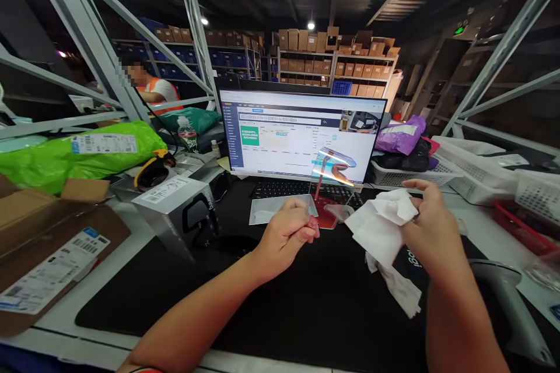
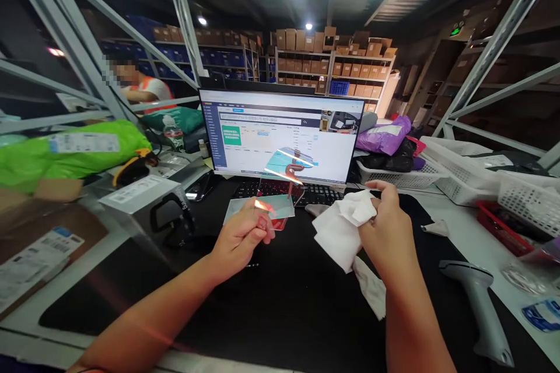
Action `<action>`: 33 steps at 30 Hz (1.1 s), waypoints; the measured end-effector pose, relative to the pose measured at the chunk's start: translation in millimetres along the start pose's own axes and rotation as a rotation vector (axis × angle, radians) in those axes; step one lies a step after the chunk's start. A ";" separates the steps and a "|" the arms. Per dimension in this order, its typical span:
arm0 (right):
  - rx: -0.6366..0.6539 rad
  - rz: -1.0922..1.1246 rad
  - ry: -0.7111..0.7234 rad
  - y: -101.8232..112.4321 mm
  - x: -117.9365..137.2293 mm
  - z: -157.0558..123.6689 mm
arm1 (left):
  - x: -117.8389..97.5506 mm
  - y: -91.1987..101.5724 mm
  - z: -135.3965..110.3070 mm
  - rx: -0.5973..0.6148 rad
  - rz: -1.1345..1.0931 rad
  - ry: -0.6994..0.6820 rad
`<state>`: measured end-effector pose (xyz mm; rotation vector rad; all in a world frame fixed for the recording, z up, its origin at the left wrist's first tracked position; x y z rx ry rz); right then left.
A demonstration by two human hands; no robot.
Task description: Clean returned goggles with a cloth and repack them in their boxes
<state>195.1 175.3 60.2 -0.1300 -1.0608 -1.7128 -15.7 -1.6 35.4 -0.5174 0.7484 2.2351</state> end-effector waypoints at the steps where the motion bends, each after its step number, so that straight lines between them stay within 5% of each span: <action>1: -0.047 -0.017 -0.013 -4.2 -1.3 3.2 | -1.0 -1.0 -0.7 0.000 0.004 -0.008; 8: -0.343 0.247 -0.019 -43.8 6.8 -1.4 | -7.5 -9.1 -5.2 0.059 -0.043 -0.037; 14: -0.387 0.986 -0.101 -65.3 57.1 -46.4 | -3.4 -18.5 -5.5 0.040 -0.058 0.014; 16: -0.317 1.190 -0.113 -60.7 74.0 -59.1 | -3.6 -20.1 -5.8 0.016 -0.053 0.030; 21: 0.276 1.473 -0.078 -49.1 92.5 -64.7 | -5.9 -16.7 -7.9 -0.087 -0.015 0.034; 23: 0.370 1.504 -0.099 -50.3 88.0 -59.6 | -4.1 -15.7 -8.2 -0.082 0.003 0.051; 29: 0.366 1.428 -0.139 -73.7 77.2 -48.2 | 6.9 -18.9 -6.9 0.032 0.068 0.088; 33: 0.185 1.429 -0.191 -83.3 75.7 -47.7 | 6.9 -21.8 -7.0 0.083 0.143 0.047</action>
Point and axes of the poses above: each hand's wrist, its own z-axis towards the middle knuckle, its own y-axis out of the back of the hand, x = y × z, the point moved 3 cm from there along z, towards the middle knuckle, and after that the axes turned 6 degrees about y, right-handed, at the moved point
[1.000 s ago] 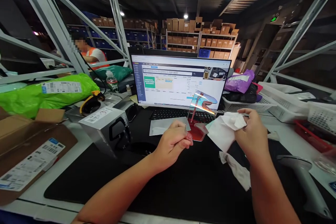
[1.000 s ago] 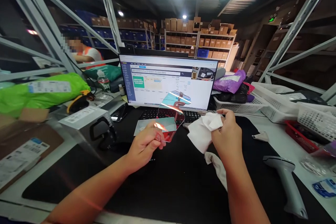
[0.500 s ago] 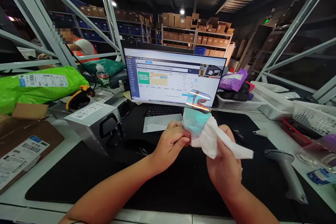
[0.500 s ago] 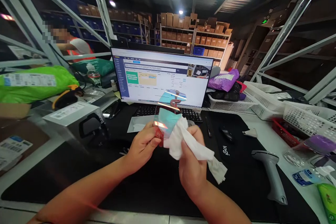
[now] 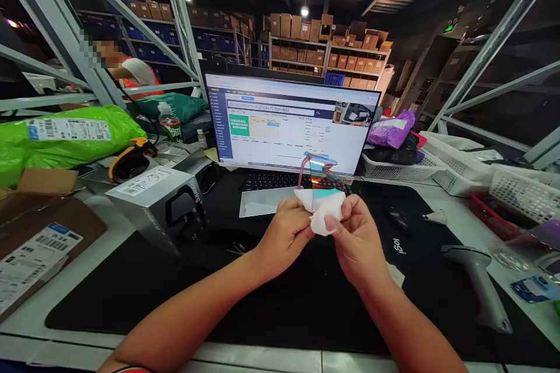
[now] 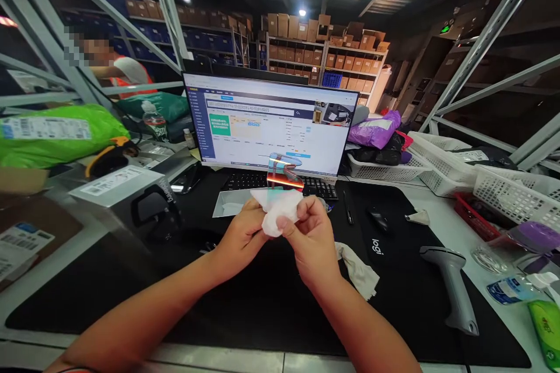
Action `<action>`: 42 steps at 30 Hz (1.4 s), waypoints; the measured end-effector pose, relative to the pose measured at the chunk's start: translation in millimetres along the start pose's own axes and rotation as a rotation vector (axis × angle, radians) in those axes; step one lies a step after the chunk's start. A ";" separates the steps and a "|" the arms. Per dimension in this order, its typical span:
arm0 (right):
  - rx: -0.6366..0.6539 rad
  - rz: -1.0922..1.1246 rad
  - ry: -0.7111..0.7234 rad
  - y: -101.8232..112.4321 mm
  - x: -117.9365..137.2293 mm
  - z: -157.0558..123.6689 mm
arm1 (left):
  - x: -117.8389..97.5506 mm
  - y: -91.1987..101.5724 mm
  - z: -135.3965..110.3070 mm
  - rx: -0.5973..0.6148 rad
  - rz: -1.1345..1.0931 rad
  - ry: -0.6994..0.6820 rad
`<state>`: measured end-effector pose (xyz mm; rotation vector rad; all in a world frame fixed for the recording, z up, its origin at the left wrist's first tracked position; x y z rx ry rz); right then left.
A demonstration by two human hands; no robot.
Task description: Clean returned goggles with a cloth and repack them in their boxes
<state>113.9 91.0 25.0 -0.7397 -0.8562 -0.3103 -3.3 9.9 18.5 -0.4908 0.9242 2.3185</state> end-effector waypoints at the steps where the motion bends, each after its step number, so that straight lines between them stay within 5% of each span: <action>1: -0.039 0.000 0.012 0.7 -0.3 0.3 | -1.2 -0.2 -0.2 0.004 0.017 -0.009; 21: 0.002 -0.420 -0.071 21.5 32.7 8.8 | -16.2 7.8 -1.1 -0.069 0.267 -0.170; 28: 0.214 -0.480 -0.166 33.6 41.9 13.4 | -18.4 7.2 -2.6 -0.069 0.272 -0.176; 32: 0.359 -0.632 -0.214 44.7 55.5 10.0 | -15.8 17.6 -2.4 -0.175 0.205 -0.106; 37: 0.212 -0.586 -0.112 55.6 66.3 13.0 | -9.7 31.6 -0.7 -0.310 0.132 -0.014; 42: 0.178 -0.488 -0.037 51.8 55.1 16.3 | -9.7 28.2 -1.0 -0.311 0.054 0.004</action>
Point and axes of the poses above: each hand's wrist, its own z-axis towards the middle knuckle, its own y-axis out of the back of the hand, x = y × z, the point moved 3 cm from there along z, towards the middle knuckle, and after that the axes turned 6 degrees about y, right-handed, at the moved point
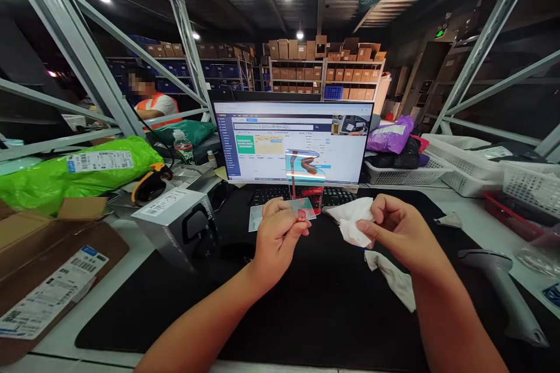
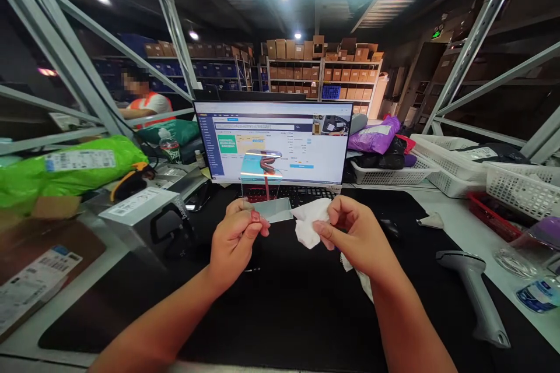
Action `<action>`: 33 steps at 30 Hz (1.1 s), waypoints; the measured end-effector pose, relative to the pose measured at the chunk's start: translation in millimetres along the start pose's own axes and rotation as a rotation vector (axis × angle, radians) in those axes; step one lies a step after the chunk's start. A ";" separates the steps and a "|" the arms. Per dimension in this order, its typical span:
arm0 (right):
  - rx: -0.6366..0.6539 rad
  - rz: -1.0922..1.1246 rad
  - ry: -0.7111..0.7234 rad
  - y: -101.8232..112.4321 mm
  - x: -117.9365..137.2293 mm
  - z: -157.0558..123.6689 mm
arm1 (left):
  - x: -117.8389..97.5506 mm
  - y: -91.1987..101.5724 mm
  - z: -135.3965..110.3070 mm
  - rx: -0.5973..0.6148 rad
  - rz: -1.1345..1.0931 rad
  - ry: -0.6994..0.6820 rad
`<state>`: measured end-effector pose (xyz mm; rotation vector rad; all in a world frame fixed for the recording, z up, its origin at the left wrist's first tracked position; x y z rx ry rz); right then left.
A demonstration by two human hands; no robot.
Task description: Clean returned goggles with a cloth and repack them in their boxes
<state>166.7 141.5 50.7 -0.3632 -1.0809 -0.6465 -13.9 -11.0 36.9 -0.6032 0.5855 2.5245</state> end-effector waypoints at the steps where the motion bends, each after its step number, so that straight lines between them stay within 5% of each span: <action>1: -0.011 0.010 0.020 -1.7 -1.7 0.8 | -0.6 -0.9 -0.6 0.003 -0.005 0.000; 13: -0.141 0.249 0.063 -17.2 -10.2 8.2 | -4.1 -3.0 -1.9 0.043 0.001 0.020; 17: -0.238 0.400 0.081 -39.8 -15.8 9.8 | -3.4 -8.5 -3.3 0.104 0.032 0.001; 22: -0.108 0.463 0.048 -74.0 -24.6 0.4 | -0.9 -14.8 -4.0 0.163 0.132 -0.117; 33: -0.229 0.455 0.064 -77.8 -28.9 -2.9 | 8.1 -15.2 -1.6 0.295 0.199 -0.173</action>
Point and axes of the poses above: each hand's wrist, its own z-axis towards the middle knuckle, its own y-axis out of the back of the hand, x = y × z, the point moved 3 cm from there along z, towards the middle knuckle, and after that the axes turned 6 degrees about y, right-handed, at the moved point
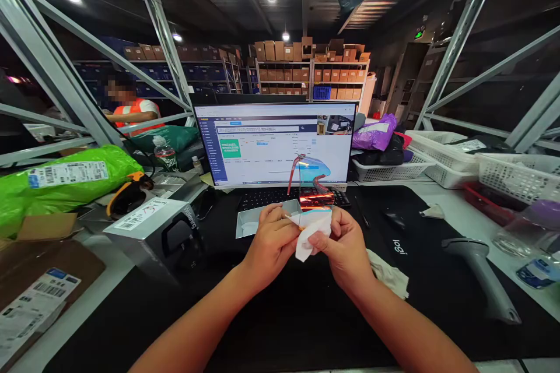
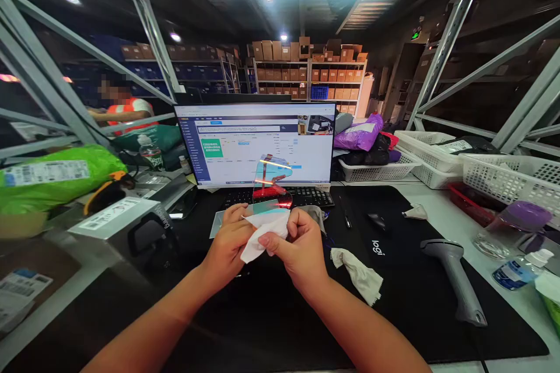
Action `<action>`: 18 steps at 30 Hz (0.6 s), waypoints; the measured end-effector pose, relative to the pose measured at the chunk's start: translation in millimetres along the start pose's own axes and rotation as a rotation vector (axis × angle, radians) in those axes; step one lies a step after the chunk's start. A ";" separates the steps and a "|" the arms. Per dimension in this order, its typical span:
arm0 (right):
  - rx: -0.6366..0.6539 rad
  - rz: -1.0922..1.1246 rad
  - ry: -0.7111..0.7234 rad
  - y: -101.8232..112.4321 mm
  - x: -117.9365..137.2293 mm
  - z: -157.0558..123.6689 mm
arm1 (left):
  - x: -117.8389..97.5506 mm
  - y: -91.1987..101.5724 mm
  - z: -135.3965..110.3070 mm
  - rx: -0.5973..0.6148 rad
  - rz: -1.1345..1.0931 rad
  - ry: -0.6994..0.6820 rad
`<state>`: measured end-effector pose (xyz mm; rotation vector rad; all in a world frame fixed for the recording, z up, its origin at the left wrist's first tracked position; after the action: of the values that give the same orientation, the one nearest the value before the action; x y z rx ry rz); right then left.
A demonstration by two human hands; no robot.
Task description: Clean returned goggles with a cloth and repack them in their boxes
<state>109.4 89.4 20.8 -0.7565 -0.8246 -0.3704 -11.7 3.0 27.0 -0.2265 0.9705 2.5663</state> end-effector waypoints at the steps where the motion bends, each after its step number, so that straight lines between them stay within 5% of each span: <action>1: -0.015 -0.006 0.006 -0.6 -1.3 -0.8 | 0.4 0.8 0.6 0.005 0.004 0.006; 8: -0.082 0.077 0.024 -1.2 -3.1 -0.5 | -4.1 2.2 4.5 0.059 -0.013 -0.016; 18: -0.169 0.164 -0.187 22.2 10.7 23.3 | -6.4 0.4 4.8 0.138 0.012 -0.120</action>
<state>116.6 121.4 29.3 -1.0211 -0.9062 -0.2258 -6.1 4.1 32.6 -0.0281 1.1002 2.4794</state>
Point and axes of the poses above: each hand's wrist, its own z-axis towards the middle knuckle, its own y-axis out of the back of the hand, x = y × z, the point moved 3 cm from there along z, towards the middle knuckle, and after that the axes turned 6 degrees about y, right-handed, at the moved point
